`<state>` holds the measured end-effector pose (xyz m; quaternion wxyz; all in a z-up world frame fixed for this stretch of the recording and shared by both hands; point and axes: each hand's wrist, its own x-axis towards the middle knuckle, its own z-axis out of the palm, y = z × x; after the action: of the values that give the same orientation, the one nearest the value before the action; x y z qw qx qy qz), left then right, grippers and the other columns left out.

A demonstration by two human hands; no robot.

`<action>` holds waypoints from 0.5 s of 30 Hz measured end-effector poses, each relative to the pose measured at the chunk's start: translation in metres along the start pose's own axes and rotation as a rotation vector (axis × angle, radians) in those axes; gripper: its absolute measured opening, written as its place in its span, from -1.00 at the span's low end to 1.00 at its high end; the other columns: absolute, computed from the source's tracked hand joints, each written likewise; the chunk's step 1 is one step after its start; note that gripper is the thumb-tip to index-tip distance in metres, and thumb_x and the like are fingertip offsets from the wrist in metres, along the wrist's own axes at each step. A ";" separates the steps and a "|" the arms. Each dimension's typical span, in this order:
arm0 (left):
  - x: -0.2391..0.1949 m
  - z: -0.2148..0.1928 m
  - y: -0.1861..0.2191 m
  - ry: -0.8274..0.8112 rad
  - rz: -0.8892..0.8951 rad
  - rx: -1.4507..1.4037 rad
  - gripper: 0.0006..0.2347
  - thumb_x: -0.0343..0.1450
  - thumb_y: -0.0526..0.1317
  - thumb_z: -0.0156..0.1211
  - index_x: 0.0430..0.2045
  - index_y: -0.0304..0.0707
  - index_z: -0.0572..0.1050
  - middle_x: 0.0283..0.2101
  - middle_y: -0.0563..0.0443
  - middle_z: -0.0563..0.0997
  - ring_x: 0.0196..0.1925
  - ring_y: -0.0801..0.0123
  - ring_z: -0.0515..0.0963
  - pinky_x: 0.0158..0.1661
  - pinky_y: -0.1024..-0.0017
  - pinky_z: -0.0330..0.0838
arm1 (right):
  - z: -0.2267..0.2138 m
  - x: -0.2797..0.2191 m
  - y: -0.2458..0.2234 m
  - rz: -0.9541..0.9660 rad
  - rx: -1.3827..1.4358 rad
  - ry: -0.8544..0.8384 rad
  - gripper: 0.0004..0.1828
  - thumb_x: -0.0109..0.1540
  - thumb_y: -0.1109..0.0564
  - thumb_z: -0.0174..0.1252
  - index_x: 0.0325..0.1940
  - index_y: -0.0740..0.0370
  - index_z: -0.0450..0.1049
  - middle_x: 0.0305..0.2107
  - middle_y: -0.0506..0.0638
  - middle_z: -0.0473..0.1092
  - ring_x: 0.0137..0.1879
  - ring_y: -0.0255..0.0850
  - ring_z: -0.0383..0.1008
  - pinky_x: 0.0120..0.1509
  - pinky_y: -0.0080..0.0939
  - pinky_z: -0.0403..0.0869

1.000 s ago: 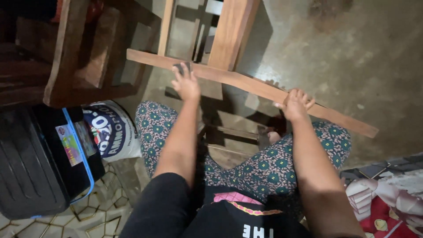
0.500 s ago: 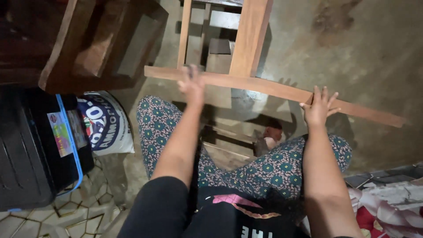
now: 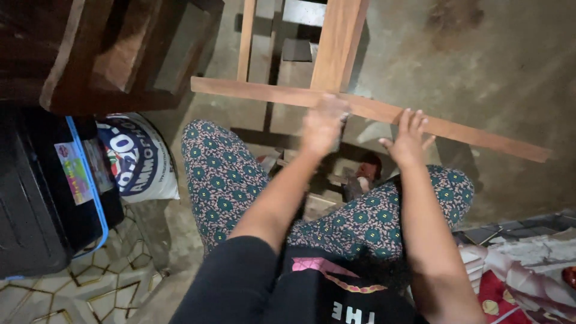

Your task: The person sits on the floor and sands a wooden furniture frame using a sanding block. They systematically smooth the surfaces of the legs and crossbars, holding the frame steady with one hand while sanding with the other.

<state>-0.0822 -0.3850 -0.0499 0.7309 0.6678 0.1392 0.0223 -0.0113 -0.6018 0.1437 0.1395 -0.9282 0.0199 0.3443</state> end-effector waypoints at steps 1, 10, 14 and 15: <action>0.006 -0.037 0.002 -0.006 -0.002 0.006 -0.48 0.55 0.03 0.06 0.47 0.03 0.34 0.51 -0.06 0.32 0.12 -0.19 0.54 -0.01 0.20 0.54 | 0.000 -0.001 -0.001 0.003 0.008 -0.002 0.08 0.33 -0.02 0.26 0.73 0.16 -0.27 0.62 0.36 -0.35 0.70 0.34 -0.42 0.59 0.73 -0.30; 0.020 -0.059 0.008 0.744 -0.382 1.163 -0.46 0.52 0.12 0.10 0.45 0.13 0.24 0.50 0.03 0.26 -0.02 -0.11 0.44 -0.03 0.02 0.47 | 0.002 -0.001 0.011 -0.016 0.059 -0.032 0.09 0.34 -0.07 0.25 0.73 0.23 -0.29 0.62 0.36 -0.37 0.71 0.32 -0.42 0.61 0.66 -0.31; 0.000 0.043 0.041 0.455 0.104 1.351 -0.47 0.50 -0.01 0.16 0.43 0.07 0.29 0.46 -0.20 0.32 0.01 -0.29 0.50 -0.13 -0.03 0.54 | 0.018 0.007 0.006 0.007 -0.015 -0.083 0.20 0.31 -0.15 0.26 0.72 0.23 -0.41 0.60 0.37 -0.53 0.71 0.30 -0.54 0.63 0.63 -0.31; -0.002 0.063 0.051 0.320 0.316 1.409 -0.48 0.49 -0.07 0.18 0.42 0.04 0.31 0.44 -0.29 0.35 0.02 -0.36 0.53 -0.17 -0.05 0.57 | 0.021 0.010 0.003 0.025 -0.041 -0.094 0.28 0.27 -0.16 0.30 0.72 0.25 -0.47 0.59 0.39 -0.58 0.71 0.31 -0.56 0.64 0.62 -0.30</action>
<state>-0.0614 -0.4410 0.0053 0.0878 0.9794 0.1279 0.1297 -0.0178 -0.5987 0.1215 0.1166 -0.9134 0.0179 0.3895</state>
